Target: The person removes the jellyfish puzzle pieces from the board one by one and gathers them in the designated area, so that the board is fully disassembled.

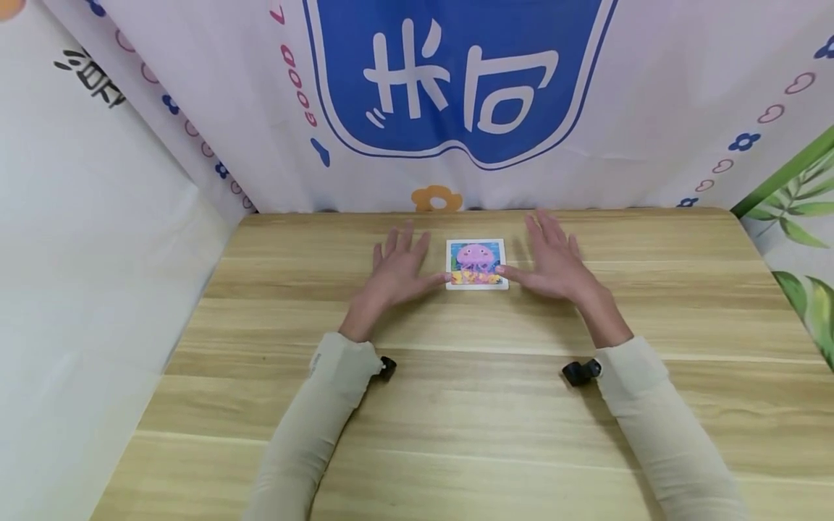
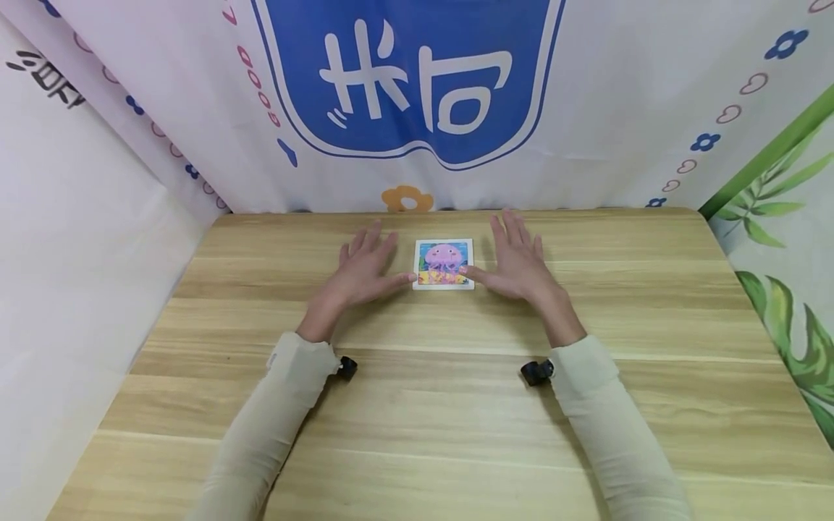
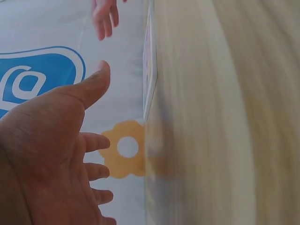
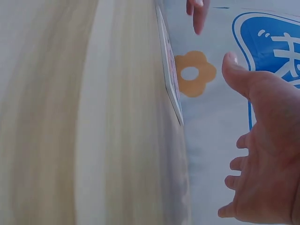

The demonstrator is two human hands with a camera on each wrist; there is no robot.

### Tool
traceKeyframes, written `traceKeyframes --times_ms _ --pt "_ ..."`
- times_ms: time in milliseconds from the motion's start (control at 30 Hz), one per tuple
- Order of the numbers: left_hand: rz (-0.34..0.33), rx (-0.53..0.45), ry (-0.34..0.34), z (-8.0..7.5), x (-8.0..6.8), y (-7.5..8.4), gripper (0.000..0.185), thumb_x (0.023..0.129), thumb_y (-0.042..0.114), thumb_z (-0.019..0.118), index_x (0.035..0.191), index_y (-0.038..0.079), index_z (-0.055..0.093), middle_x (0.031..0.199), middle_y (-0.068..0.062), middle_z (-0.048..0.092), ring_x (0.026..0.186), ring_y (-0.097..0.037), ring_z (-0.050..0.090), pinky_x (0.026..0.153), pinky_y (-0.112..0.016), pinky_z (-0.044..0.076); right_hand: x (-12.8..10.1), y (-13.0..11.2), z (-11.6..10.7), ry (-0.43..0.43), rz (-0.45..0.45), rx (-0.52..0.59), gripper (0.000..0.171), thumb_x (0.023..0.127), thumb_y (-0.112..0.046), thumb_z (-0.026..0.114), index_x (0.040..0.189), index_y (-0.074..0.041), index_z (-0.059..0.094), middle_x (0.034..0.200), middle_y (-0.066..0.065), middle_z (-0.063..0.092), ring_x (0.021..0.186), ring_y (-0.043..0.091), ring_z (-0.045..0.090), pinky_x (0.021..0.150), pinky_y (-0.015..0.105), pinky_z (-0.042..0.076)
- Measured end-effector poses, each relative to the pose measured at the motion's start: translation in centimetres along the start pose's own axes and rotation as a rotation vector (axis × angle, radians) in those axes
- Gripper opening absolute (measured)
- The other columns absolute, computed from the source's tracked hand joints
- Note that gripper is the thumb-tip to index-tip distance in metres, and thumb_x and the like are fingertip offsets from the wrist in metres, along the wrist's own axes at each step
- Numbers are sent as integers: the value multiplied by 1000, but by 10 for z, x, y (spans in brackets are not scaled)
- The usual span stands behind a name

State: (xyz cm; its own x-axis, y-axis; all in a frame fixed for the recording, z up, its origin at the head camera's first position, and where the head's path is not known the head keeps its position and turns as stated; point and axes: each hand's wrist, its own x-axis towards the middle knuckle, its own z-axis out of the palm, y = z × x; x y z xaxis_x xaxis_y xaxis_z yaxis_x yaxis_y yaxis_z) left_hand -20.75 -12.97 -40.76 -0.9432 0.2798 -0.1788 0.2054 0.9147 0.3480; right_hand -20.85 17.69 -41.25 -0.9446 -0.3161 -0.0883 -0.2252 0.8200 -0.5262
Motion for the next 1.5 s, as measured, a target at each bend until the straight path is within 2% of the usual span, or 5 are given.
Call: traceKeyframes --times_ms 300,533,833,1067,1500 --pt "88 -99 15 8 15 9 86 102 43 73 170 11 31 180 -21 16 167 -40 15 135 -56 14 15 -10 15 -2 -33 136 105 100 -38 74 172 0 7 181 22 1 168 43 2 134 63 11" --pt "126 -154 22 13 24 14 71 103 29 75 163 7 44 175 -20 31 164 -37 29 133 -50 26 23 -15 21 -8 -48 128 91 101 -29 75 170 -1 22 179 23 17 166 44 15 134 62 16" --pt "178 -183 47 19 33 21 41 99 17 79 136 2 72 136 -15 70 123 -28 65 110 -42 53 30 -26 27 32 -80 152 64 100 -15 75 156 3 51 161 25 50 146 44 51 123 60 40" --pt "173 -153 43 19 32 20 39 96 14 82 133 2 74 115 -12 68 101 -23 59 90 -36 54 37 -33 30 56 -81 187 44 100 -8 72 143 1 66 146 23 63 131 40 62 113 57 49" --pt "210 -105 20 15 28 20 32 100 14 77 130 4 77 136 -16 65 121 -28 63 107 -41 55 50 -40 33 45 -97 227 40 99 -3 72 139 -2 69 141 19 68 124 35 67 107 51 55"
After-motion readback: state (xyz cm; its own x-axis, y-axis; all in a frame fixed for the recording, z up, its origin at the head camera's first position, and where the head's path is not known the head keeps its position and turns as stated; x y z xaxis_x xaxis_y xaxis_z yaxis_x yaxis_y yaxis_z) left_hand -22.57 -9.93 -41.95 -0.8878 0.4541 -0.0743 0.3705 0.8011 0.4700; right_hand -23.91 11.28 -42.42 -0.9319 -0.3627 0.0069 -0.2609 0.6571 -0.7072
